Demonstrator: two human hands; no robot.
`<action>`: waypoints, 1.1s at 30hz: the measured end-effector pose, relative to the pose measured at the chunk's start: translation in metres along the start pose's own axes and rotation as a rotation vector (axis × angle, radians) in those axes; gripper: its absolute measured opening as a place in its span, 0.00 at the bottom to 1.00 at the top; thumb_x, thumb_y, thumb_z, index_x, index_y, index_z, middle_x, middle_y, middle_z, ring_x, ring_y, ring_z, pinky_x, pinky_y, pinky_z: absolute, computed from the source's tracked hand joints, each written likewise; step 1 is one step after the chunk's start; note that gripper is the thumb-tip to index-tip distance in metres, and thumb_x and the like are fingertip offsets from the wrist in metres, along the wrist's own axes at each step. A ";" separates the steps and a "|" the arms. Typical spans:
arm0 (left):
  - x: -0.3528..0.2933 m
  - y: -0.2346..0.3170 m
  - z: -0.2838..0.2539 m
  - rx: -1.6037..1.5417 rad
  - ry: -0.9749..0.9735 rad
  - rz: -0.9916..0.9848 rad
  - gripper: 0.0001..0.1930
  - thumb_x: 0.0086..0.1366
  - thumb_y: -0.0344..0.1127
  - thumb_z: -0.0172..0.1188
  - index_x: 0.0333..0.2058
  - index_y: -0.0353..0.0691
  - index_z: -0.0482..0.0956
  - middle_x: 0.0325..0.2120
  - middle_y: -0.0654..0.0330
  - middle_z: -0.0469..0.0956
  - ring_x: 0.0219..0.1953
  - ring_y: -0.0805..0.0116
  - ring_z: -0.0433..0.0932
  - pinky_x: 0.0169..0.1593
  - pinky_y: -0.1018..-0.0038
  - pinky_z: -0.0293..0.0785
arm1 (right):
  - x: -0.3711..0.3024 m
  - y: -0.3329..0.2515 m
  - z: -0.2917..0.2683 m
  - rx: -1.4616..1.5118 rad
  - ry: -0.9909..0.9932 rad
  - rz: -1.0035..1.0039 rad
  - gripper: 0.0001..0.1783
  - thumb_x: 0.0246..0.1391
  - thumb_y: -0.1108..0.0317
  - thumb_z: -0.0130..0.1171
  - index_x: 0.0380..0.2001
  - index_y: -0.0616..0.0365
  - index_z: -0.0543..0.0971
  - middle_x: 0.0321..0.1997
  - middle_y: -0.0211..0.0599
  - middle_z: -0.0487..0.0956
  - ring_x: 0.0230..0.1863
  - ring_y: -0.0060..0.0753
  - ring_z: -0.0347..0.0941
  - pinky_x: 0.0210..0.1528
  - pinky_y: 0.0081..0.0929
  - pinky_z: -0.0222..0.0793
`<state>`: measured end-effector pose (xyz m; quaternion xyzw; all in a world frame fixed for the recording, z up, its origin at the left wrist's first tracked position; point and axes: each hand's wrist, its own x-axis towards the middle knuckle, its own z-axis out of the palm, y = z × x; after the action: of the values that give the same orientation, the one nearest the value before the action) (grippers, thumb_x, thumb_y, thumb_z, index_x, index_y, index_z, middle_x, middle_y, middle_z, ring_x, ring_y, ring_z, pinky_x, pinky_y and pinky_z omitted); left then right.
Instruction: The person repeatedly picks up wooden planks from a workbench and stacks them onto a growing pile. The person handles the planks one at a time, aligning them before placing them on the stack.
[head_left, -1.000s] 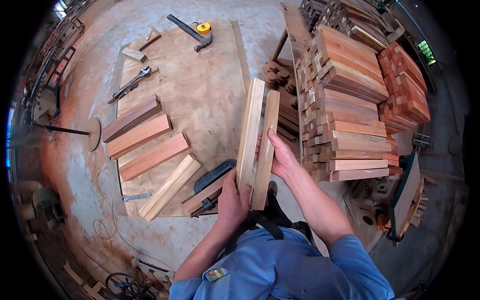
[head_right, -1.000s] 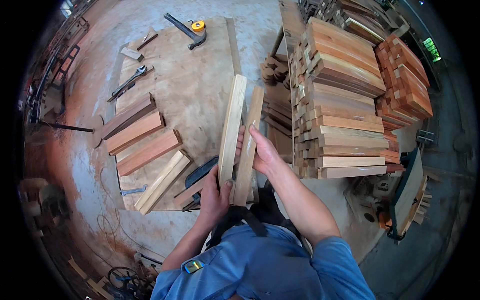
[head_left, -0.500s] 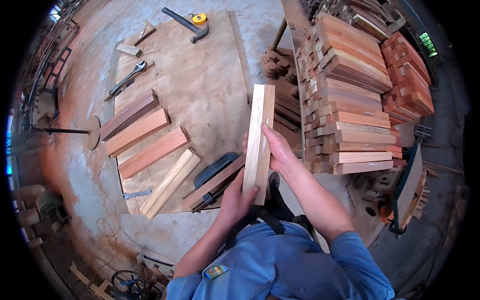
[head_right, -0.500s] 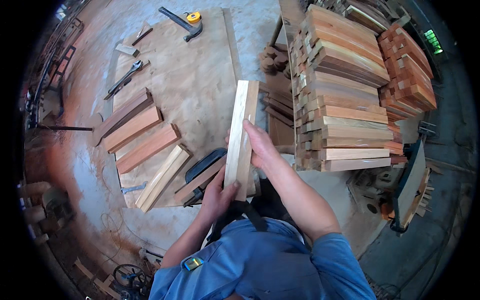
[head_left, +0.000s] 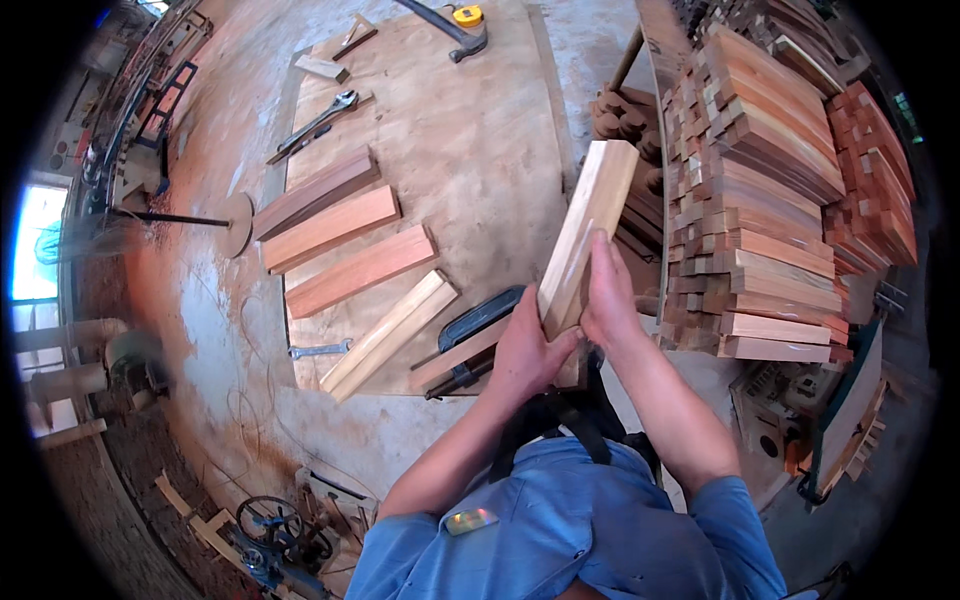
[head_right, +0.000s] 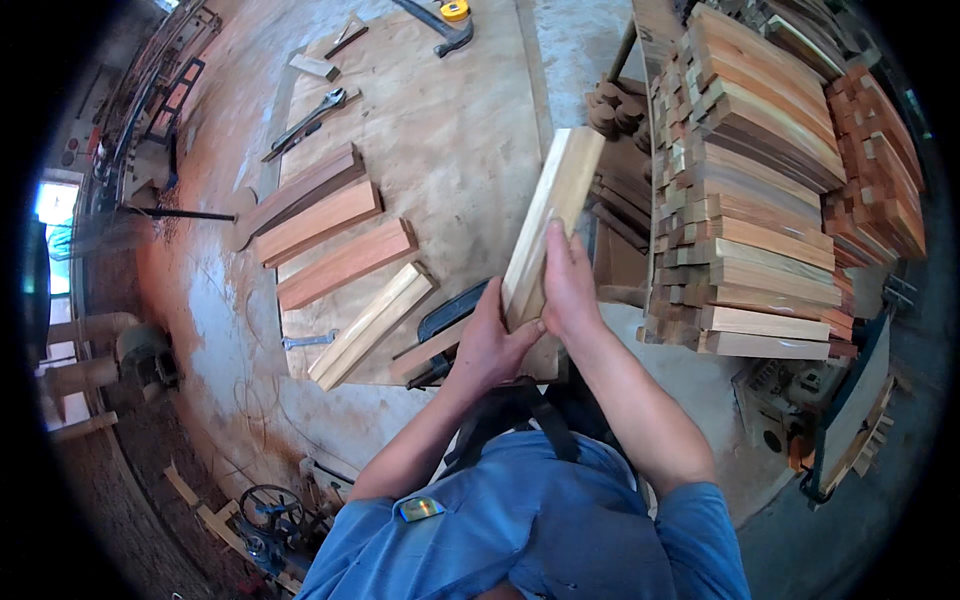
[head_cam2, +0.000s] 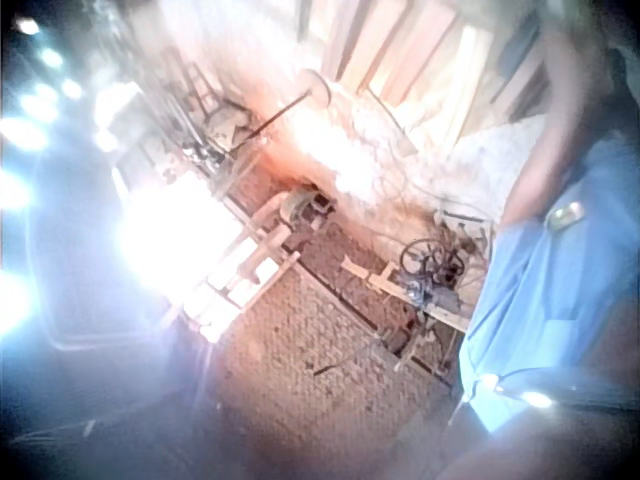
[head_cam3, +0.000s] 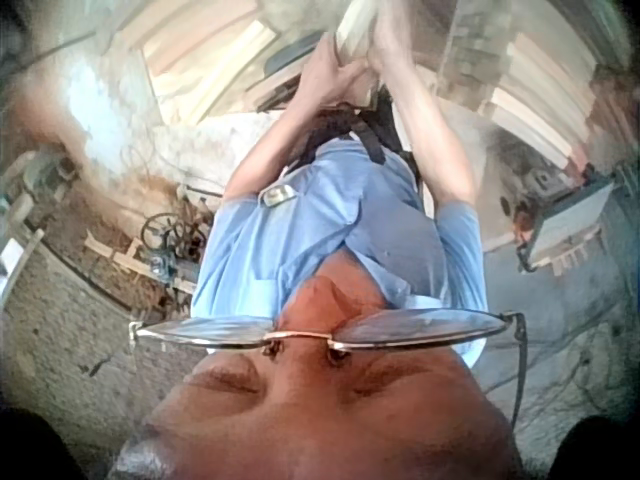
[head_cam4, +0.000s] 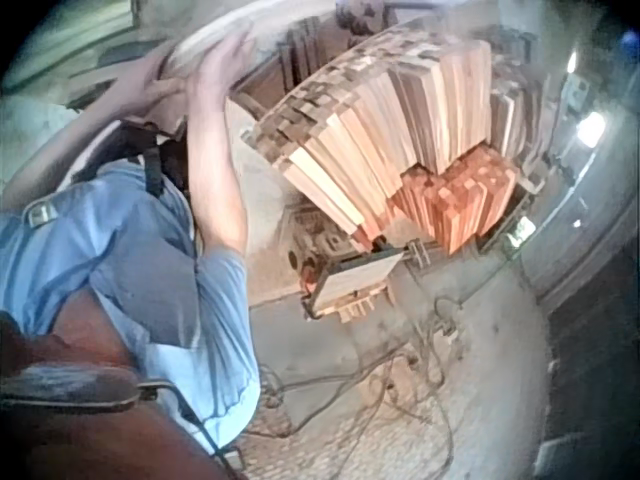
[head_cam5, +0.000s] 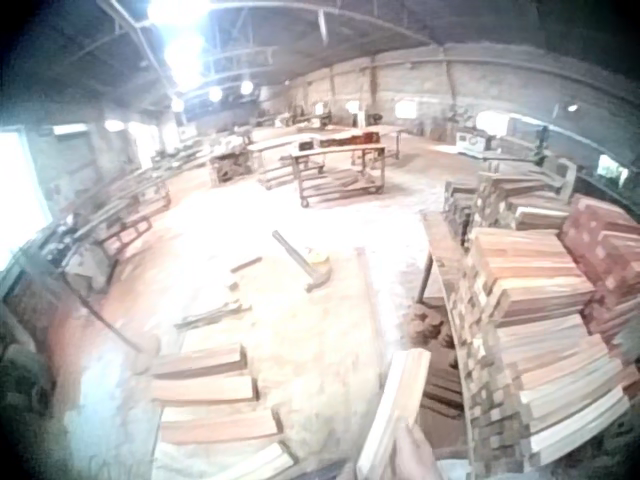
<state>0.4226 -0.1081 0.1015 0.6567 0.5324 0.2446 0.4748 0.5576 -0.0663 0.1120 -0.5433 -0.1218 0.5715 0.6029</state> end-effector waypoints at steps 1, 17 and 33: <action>0.004 -0.013 0.008 -0.031 0.027 0.034 0.39 0.58 0.38 0.69 0.64 0.31 0.62 0.46 0.46 0.76 0.45 0.53 0.78 0.49 0.63 0.75 | -0.002 -0.001 0.002 -0.019 -0.008 -0.056 0.28 0.71 0.49 0.47 0.58 0.64 0.67 0.51 0.40 0.73 0.53 0.29 0.70 0.56 0.32 0.69; 0.007 -0.034 -0.042 -0.231 -0.063 -0.164 0.31 0.61 0.35 0.65 0.62 0.35 0.67 0.47 0.59 0.77 0.49 0.72 0.74 0.54 0.75 0.71 | -0.073 -0.009 -0.145 -0.476 -0.107 0.086 0.15 0.68 0.66 0.52 0.52 0.63 0.76 0.45 0.33 0.79 0.42 0.24 0.77 0.44 0.24 0.75; -0.108 -0.131 -0.225 0.683 0.178 0.000 0.35 0.43 0.32 0.70 0.54 0.34 0.71 0.48 0.45 0.76 0.52 0.43 0.72 0.56 0.56 0.70 | -0.071 0.037 -0.128 -0.710 -0.350 0.249 0.18 0.65 0.62 0.58 0.50 0.66 0.77 0.38 0.33 0.81 0.38 0.22 0.77 0.42 0.23 0.74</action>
<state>0.1415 -0.1294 0.1022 0.7536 0.6229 0.1085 0.1796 0.6134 -0.1995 0.0676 -0.6227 -0.3453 0.6463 0.2746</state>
